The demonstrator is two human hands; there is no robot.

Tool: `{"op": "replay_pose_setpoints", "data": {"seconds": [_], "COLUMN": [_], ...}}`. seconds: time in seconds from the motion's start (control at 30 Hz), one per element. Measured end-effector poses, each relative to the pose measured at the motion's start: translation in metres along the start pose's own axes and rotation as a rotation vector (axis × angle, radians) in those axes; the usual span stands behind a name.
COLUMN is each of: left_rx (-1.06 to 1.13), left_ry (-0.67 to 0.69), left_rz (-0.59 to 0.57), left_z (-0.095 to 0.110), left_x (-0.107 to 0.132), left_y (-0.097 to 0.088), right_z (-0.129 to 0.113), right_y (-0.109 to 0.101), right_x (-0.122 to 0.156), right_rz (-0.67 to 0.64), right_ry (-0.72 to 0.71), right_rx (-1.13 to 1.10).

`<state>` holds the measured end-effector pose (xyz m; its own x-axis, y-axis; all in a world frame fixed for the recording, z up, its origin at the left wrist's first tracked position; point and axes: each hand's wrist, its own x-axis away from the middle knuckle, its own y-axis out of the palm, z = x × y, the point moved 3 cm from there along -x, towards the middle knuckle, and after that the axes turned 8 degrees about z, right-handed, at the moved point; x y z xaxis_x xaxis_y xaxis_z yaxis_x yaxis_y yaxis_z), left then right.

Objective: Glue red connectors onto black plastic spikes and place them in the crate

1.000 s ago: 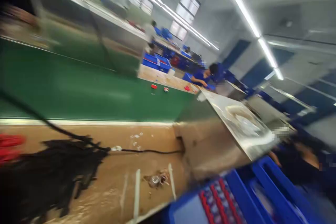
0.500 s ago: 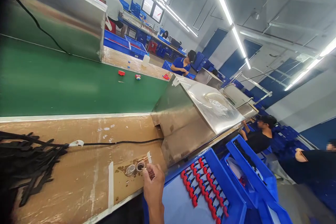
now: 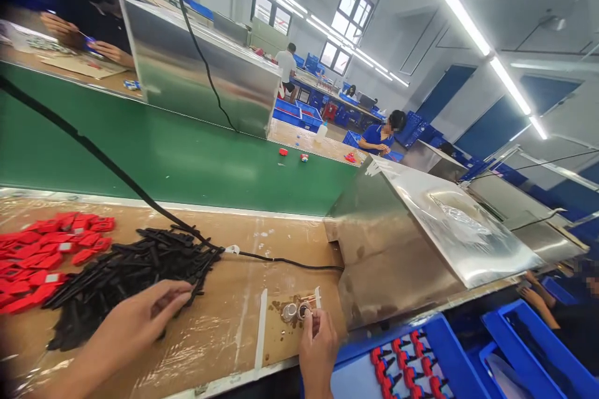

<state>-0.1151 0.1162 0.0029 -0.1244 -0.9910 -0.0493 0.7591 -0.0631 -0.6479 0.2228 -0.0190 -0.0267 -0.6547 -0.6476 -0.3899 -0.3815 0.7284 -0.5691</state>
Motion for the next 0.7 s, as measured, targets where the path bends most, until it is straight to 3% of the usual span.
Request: {"op": "replay_pose_setpoints", "data": {"seconds": [0.13,0.23,0.43,0.7], "left_rx": [-0.189,-0.314,-0.394,-0.245], "left_ry": [0.102,0.142,0.215,0.229], "left_rz": [-0.019,-0.070,-0.095,0.005], "left_z": [0.018,0.027,0.022,0.017], "left_x": [-0.056,-0.074,-0.071,-0.063], "left_y": [0.008,0.025,0.033,0.031], "right_z": [-0.003,-0.010,-0.018,-0.024], "right_y": [-0.001,-0.005,-0.010,-0.015], "right_x": [-0.001,0.001,0.011,0.004], "right_rz": [0.037,0.030,0.039,0.040], "right_ry": [-0.061,-0.115,-0.119,-0.106], "right_rx": [-0.046,-0.088,-0.027,-0.028]}}
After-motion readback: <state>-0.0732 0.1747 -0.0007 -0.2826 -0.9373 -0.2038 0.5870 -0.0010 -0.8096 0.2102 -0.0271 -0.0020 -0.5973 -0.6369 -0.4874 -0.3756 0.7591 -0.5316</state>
